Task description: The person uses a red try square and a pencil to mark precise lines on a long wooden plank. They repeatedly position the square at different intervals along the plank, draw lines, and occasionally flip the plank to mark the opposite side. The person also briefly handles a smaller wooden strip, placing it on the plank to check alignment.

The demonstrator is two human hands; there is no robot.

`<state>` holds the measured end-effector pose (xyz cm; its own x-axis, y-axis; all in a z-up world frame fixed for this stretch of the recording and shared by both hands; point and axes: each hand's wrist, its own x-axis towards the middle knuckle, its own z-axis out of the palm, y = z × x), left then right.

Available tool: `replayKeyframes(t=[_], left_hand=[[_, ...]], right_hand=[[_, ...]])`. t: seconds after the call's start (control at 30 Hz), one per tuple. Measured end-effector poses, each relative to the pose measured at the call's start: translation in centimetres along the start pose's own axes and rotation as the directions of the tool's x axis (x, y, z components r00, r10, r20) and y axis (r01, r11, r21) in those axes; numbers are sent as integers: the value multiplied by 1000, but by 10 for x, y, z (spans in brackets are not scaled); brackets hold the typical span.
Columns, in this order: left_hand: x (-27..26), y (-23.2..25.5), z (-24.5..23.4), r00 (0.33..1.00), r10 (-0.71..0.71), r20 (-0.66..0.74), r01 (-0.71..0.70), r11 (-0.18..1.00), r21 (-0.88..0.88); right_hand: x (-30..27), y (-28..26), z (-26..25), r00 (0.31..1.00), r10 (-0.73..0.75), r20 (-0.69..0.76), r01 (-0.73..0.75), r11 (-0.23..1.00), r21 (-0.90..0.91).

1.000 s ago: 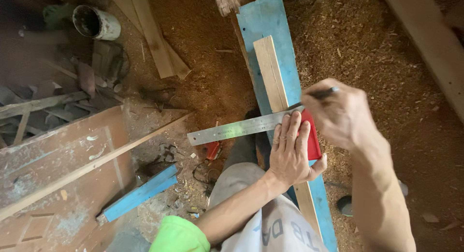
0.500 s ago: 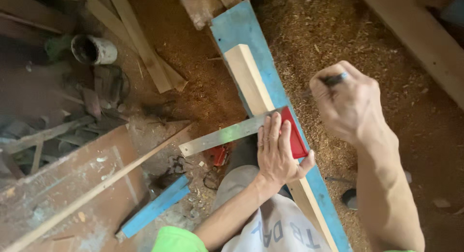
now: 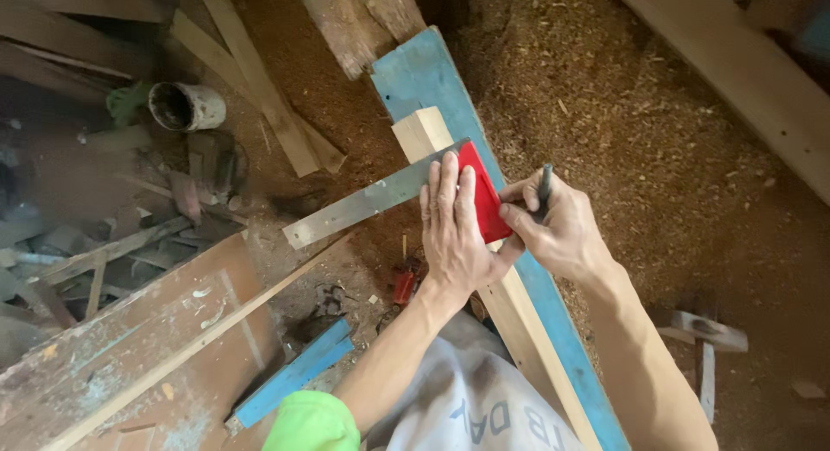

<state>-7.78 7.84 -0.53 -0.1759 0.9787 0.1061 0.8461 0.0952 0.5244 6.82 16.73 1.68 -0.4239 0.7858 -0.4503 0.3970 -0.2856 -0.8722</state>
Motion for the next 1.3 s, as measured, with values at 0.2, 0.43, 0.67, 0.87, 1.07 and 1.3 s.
replayKeyframes(t=[0.2,0.43,0.67,0.87,1.07,1.3], left_hand=[[0,-1,1,999,-34,36,35,999,-26],[4,-4,4,998,-50,43,51,998,-32],[2,-2,5,996,-72,54,74,997,-33],[2,0,6,996,-73,49,75,996,-46],[3,2,7,997,-61,40,62,998,-33],[8,4,10,997,-70,35,70,998,5]], right_hand=[[5,1,1,999,25,-33,-25,1000,10],[9,0,3,998,27,-48,-25,998,61],[9,-1,1,996,73,-55,-69,995,66],[9,-6,0,987,155,-44,-151,985,78],[23,-24,-23,963,-258,-79,259,966,6],[58,-77,-6,971,-237,22,238,966,-99]])
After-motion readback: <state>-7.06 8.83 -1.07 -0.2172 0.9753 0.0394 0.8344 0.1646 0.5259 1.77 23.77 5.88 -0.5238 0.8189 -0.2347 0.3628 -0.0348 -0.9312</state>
